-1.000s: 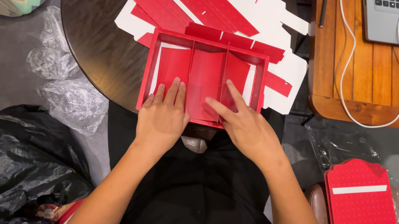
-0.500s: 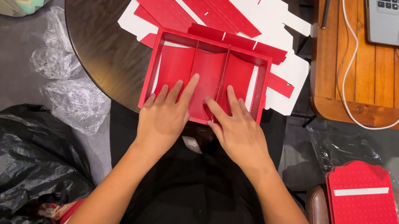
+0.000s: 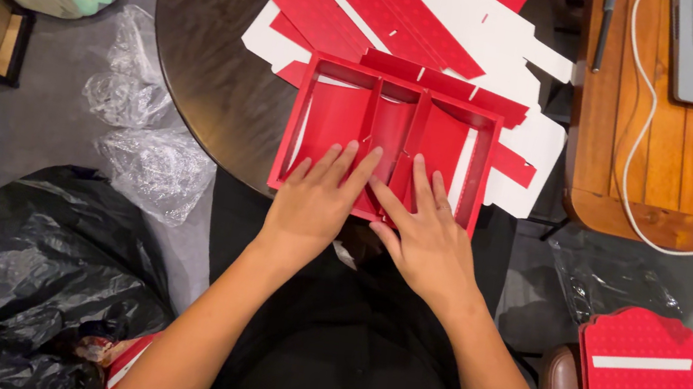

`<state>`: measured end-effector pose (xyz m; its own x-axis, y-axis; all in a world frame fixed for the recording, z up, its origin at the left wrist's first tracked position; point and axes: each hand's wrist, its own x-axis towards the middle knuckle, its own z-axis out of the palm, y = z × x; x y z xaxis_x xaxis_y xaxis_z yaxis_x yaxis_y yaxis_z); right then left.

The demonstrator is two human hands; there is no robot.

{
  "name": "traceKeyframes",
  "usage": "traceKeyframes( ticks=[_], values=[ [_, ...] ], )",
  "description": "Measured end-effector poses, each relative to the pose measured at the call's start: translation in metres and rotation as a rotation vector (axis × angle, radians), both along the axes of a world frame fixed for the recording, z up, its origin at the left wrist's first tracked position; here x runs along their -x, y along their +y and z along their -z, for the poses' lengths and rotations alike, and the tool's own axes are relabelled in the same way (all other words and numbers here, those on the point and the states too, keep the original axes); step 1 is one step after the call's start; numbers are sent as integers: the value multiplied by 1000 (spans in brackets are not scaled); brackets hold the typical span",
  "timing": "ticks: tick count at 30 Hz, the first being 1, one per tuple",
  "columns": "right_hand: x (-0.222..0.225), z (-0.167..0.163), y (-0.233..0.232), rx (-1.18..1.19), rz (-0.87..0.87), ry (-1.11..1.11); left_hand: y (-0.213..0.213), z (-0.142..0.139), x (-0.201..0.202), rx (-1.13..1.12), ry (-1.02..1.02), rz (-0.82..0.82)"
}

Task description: The person assembles a red and white cardboard box by folding and interlocking pre-cut flaps. They then insert a red compartmentalized insert into the assembled box.

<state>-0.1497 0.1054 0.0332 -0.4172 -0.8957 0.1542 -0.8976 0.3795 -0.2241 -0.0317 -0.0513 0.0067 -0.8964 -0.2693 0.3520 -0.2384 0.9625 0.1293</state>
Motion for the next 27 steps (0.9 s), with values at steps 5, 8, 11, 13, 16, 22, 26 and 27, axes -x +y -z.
traceKeyframes(
  ticks=[5, 8, 11, 13, 16, 22, 26, 27],
  values=[
    [0, 1, 0, -16, 18, -43, -31, -18, -11, -272, -48, 191],
    [1, 1, 0, -25, 17, -39, -47, -30, -11, -297, -120, 286],
    [1, 0, -1, -12, 8, -22, -54, -38, -10, -241, -176, 318],
    [1, 0, -1, -27, 15, -29, -55, -40, -8, -188, -198, 330],
    [1, 1, -2, -52, 22, -17, -61, -41, -7, -81, -185, 360],
    [2, 2, -2, -57, 10, 7, -71, -36, -9, 121, -23, 448],
    [2, 3, -3, -53, 11, 18, -71, -28, -12, 258, 33, 436],
    [2, 3, -4, -54, 11, 30, -70, -26, -14, 303, 34, 415]
  ],
)
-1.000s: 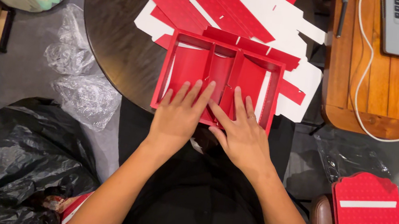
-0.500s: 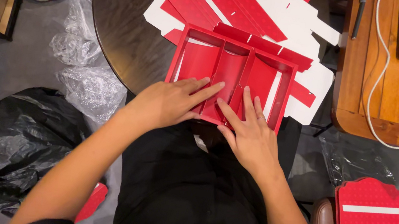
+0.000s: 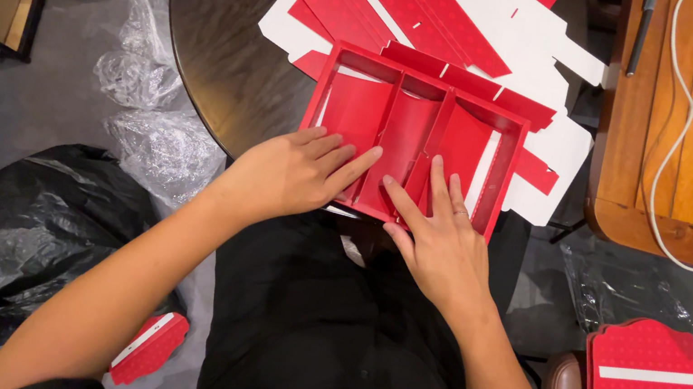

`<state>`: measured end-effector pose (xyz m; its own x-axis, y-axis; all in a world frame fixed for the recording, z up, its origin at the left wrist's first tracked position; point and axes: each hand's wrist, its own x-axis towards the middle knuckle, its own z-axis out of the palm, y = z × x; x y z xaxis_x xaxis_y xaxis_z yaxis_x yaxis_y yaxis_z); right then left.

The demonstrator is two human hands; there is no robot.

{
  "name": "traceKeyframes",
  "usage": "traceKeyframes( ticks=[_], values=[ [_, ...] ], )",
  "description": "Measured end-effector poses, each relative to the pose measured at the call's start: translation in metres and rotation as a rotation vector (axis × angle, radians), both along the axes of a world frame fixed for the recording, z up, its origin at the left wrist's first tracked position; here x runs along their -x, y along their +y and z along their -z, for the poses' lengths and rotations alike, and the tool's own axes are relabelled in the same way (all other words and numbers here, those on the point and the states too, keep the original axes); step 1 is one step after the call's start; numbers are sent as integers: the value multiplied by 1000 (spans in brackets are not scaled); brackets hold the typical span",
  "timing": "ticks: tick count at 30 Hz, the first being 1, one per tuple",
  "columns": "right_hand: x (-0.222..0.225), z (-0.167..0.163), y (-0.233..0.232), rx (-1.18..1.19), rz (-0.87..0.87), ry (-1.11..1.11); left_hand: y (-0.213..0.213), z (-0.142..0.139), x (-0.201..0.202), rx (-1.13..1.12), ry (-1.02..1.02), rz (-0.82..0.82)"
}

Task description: The person assembles a red and white cardboard box by folding and interlocking pre-cut flaps. They then insert a red compartmentalized insert into the assembled box.

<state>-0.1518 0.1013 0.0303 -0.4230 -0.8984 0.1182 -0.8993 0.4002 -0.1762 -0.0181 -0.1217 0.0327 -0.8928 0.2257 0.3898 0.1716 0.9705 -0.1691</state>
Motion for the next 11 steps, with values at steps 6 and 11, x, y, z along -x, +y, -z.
traceKeyframes(
  ticks=[6, 11],
  values=[
    [-1, 0, -1, 5, -3, 37, 0, 8, -3, -142, -58, -66],
    [0, 0, 0, -1, -11, 70, -16, 12, -11, -490, 87, -83]
  ],
)
